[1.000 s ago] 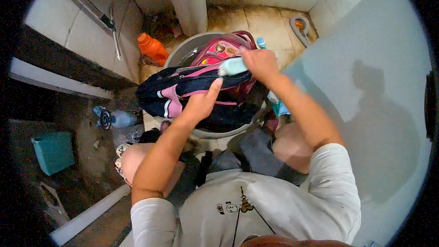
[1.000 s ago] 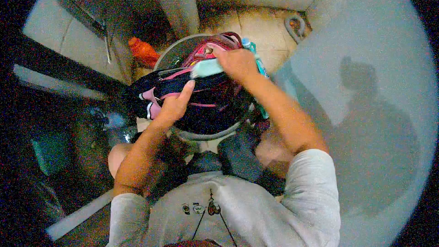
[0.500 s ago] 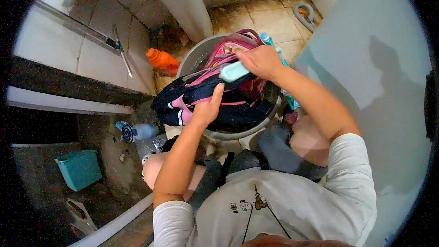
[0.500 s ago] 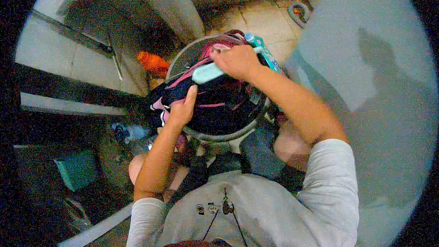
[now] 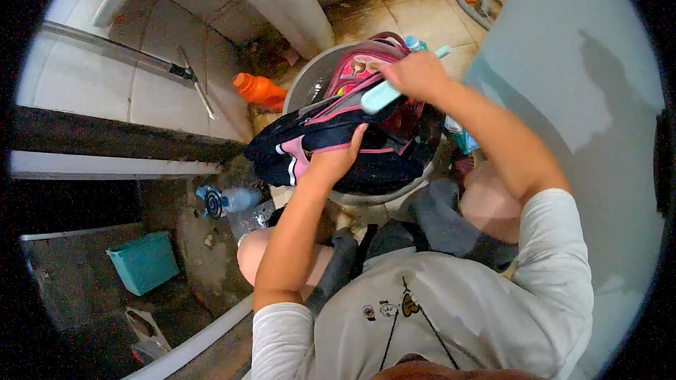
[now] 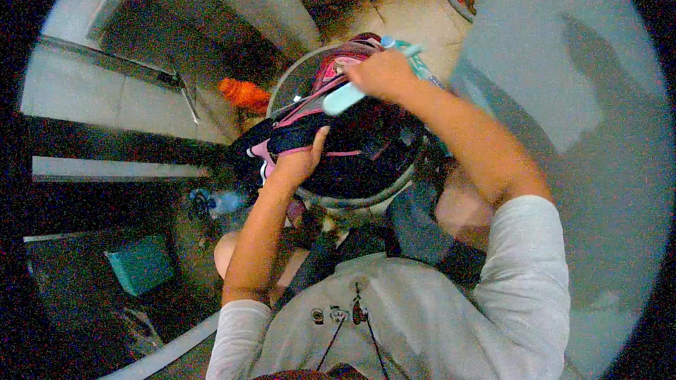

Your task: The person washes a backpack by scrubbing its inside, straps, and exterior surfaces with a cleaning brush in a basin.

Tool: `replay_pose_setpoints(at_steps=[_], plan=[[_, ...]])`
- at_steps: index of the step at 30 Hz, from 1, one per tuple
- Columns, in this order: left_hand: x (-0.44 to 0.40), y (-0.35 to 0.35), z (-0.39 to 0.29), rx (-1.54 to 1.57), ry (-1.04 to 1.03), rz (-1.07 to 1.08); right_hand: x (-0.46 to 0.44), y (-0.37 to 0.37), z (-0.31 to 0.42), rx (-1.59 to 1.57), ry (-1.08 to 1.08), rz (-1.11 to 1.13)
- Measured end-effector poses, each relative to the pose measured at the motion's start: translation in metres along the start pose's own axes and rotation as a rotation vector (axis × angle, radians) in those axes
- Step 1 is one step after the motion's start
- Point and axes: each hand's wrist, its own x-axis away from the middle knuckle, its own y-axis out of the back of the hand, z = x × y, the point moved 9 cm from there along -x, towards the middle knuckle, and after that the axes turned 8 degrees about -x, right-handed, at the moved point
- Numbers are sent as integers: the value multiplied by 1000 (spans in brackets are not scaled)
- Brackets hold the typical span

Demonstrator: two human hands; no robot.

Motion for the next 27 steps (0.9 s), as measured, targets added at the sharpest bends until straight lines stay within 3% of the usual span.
replay_pose_setpoints(at_steps=[2,3,4,6,8,12,14,15,18,20,22,23,27], plan=[[-5,-9,-2,27,-95,-42,4,3,24,-193,96,-164],[-4,-14,2,71,-45,-27,10,15,28,-253,143,-277],[-1,-16,1,69,-44,-18,11,16,25,-261,140,-275],[7,-24,2,-147,-27,51,2,2,5,-97,-37,-64],[7,-21,3,-156,-72,-8,-1,-5,6,1,-42,-6],[4,-20,0,-33,-100,-90,1,-9,46,-135,59,-59],[8,-33,13,-93,109,200,-2,-2,37,23,127,-187],[9,-25,8,-152,-1,87,-4,10,28,16,64,-220],[11,-36,15,-57,22,70,-1,7,58,55,126,-171],[11,-50,20,74,29,189,3,19,88,-109,260,-307],[13,-31,8,-92,-40,61,-7,16,72,30,180,-222],[14,-35,13,-84,39,186,-14,7,61,146,206,-94],[16,-37,15,16,-15,62,-14,-11,82,54,156,71]])
